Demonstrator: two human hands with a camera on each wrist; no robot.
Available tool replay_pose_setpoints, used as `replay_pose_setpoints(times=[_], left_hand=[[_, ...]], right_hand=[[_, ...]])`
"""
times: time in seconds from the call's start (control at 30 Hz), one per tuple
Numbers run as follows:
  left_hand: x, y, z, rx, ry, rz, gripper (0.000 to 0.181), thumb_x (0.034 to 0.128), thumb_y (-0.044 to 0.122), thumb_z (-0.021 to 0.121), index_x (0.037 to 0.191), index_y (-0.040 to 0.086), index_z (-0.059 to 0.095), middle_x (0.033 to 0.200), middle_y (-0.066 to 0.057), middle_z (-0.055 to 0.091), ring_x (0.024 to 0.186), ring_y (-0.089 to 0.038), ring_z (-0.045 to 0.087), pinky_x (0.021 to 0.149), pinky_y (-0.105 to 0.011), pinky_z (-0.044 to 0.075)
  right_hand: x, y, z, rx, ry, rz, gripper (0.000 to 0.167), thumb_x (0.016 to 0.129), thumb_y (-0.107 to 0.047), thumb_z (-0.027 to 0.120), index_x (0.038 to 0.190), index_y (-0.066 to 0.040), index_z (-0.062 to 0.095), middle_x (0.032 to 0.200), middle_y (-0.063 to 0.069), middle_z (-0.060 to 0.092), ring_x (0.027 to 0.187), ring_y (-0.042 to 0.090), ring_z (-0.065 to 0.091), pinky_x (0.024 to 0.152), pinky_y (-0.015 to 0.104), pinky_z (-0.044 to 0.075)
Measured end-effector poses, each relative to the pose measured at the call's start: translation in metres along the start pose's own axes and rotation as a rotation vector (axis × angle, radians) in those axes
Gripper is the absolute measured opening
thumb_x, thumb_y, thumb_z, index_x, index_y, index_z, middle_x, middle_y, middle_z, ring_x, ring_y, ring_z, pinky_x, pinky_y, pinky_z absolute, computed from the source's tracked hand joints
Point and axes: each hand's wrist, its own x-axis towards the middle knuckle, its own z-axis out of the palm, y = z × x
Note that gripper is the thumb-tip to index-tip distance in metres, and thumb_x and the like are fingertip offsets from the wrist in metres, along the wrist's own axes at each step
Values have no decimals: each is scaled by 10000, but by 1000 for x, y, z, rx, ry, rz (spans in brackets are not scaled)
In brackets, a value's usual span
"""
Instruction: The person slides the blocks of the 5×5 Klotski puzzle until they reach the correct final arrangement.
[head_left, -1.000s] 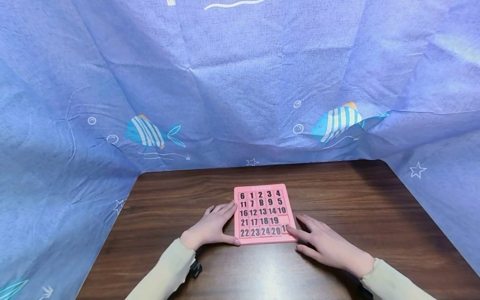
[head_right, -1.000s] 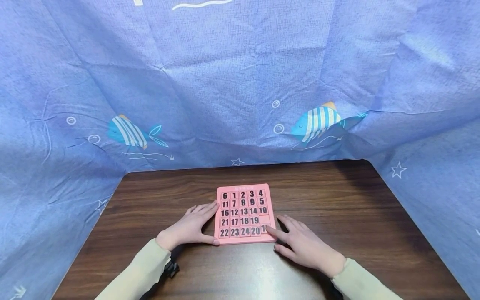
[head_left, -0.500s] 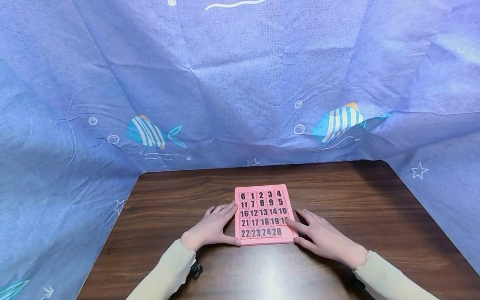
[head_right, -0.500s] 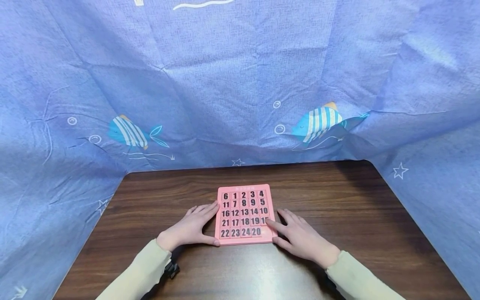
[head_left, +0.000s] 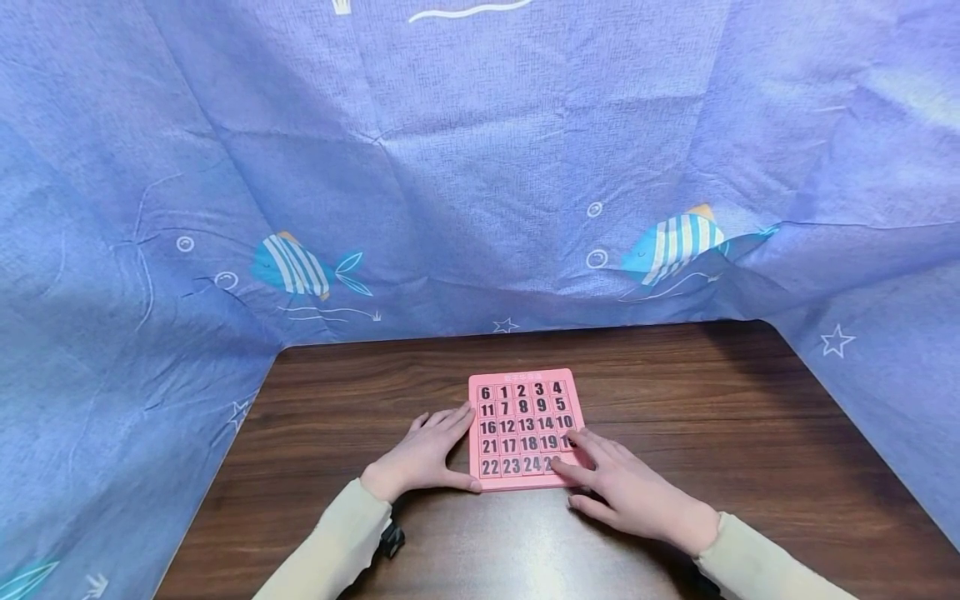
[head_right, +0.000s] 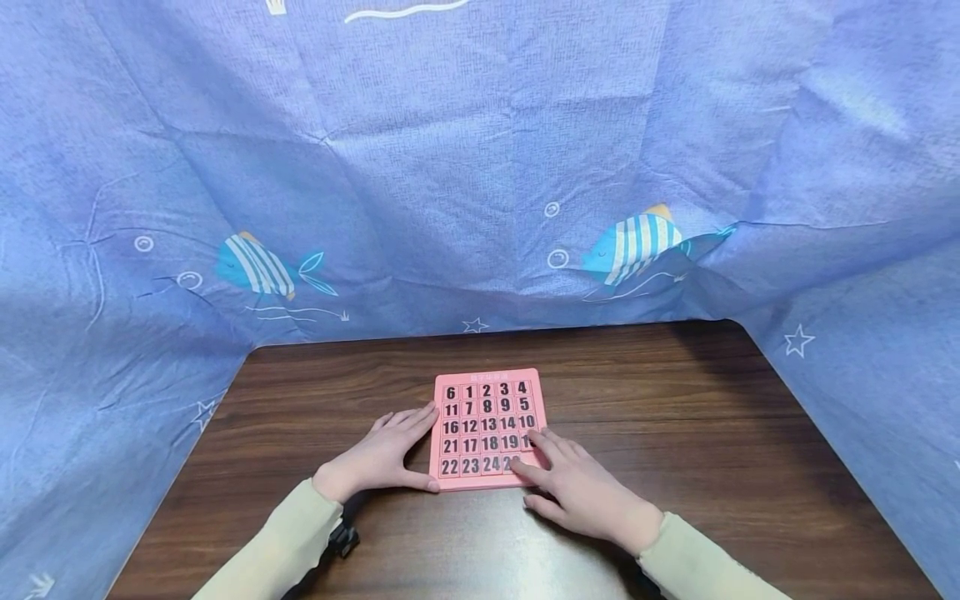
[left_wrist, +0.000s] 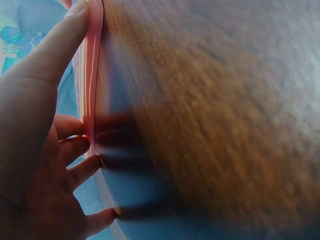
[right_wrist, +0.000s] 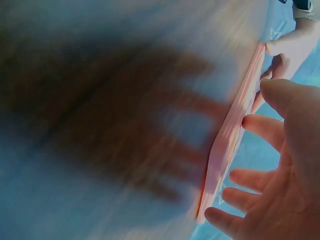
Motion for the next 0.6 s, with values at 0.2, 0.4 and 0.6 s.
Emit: replay_pose_setpoints(times=[0.2,0.4,0.6], left_hand=[[1,0,0,11,1,-3,1175,787,730,765,1653,91,291,1714,-85,264,1548,-330,291,1205,-659,215],[1,0,1,21,2,-2,1181,784,736,763,1653,89,291,1713,-90,268,1546,-323,296,1203,-660,221],[0,-1,1,17,2,-2,1177,787,736,761,1652,89,292,1713,-87,268,1547,-321,295,1205,-658,219]], right_hand=[[-7,1,-2,9,-21,34,469,974,-366,726,1421,-234,673,1483,262,527,1337,469,534,1006,619,487],[-15,5,-7,21,-36,70,494,974,-324,730,1450,-222,649,1498,265,514,1346,491,520,1015,628,478],[-20,9,-9,6,-23,71,489,958,-307,748,1431,-214,665,1501,253,517,1339,483,527,999,629,486]])
